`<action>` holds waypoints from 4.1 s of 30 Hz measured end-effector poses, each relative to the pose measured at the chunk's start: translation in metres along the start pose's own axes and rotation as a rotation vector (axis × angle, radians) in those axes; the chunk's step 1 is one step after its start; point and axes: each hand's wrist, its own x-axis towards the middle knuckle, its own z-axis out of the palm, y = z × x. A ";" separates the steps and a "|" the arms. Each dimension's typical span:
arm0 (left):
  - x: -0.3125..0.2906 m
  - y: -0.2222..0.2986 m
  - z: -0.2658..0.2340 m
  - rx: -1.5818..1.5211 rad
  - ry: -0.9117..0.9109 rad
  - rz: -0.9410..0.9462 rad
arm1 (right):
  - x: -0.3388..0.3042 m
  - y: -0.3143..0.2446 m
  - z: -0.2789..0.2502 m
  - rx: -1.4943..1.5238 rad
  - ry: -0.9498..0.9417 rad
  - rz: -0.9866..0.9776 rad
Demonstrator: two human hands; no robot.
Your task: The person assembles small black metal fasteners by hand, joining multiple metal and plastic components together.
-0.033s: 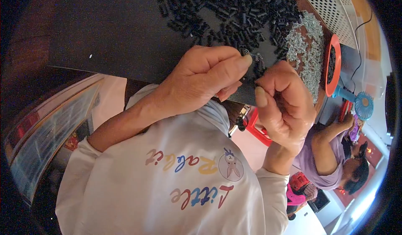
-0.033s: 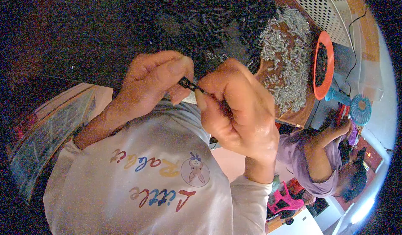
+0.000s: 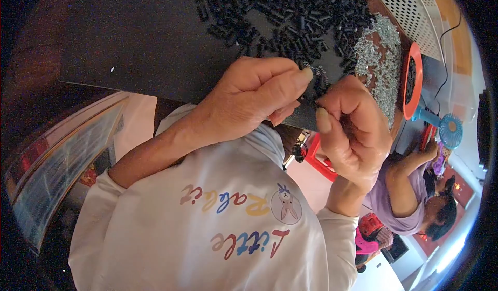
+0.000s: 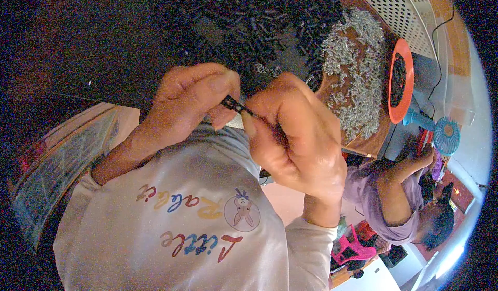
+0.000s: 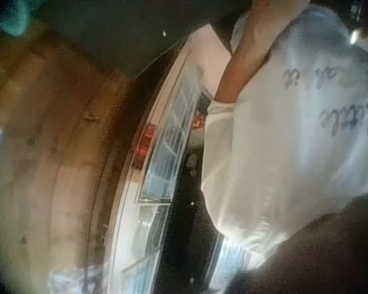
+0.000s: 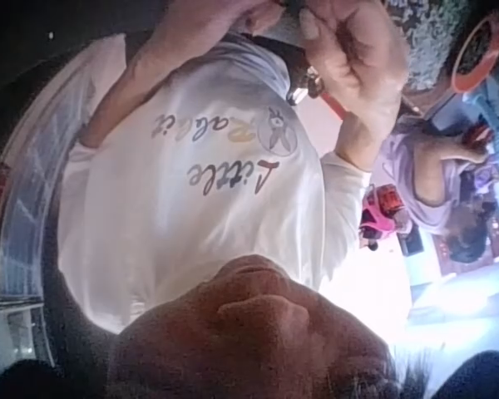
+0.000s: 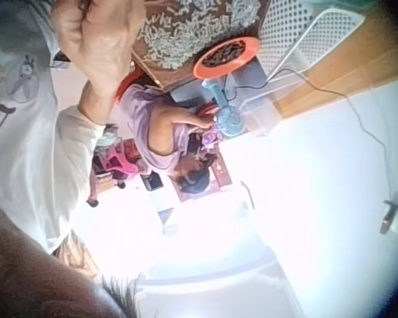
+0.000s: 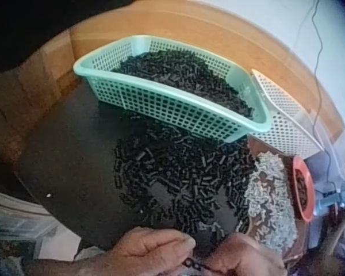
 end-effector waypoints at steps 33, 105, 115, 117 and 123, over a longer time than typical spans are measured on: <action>0.004 -0.001 0.000 0.056 0.024 -0.028 | 0.003 -0.002 0.000 -0.119 -0.083 0.031; 0.003 0.000 0.000 0.099 -0.012 0.084 | -0.010 0.008 0.022 -0.100 0.209 -0.052; 0.000 0.002 0.003 0.111 0.047 0.037 | -0.011 0.007 0.032 -0.110 0.243 -0.050; -0.001 0.002 0.003 0.082 0.074 0.030 | -0.011 0.009 0.035 -0.117 0.268 -0.067; 0.003 -0.007 -0.004 0.110 -0.005 0.188 | -0.013 0.012 0.026 -0.101 0.291 -0.067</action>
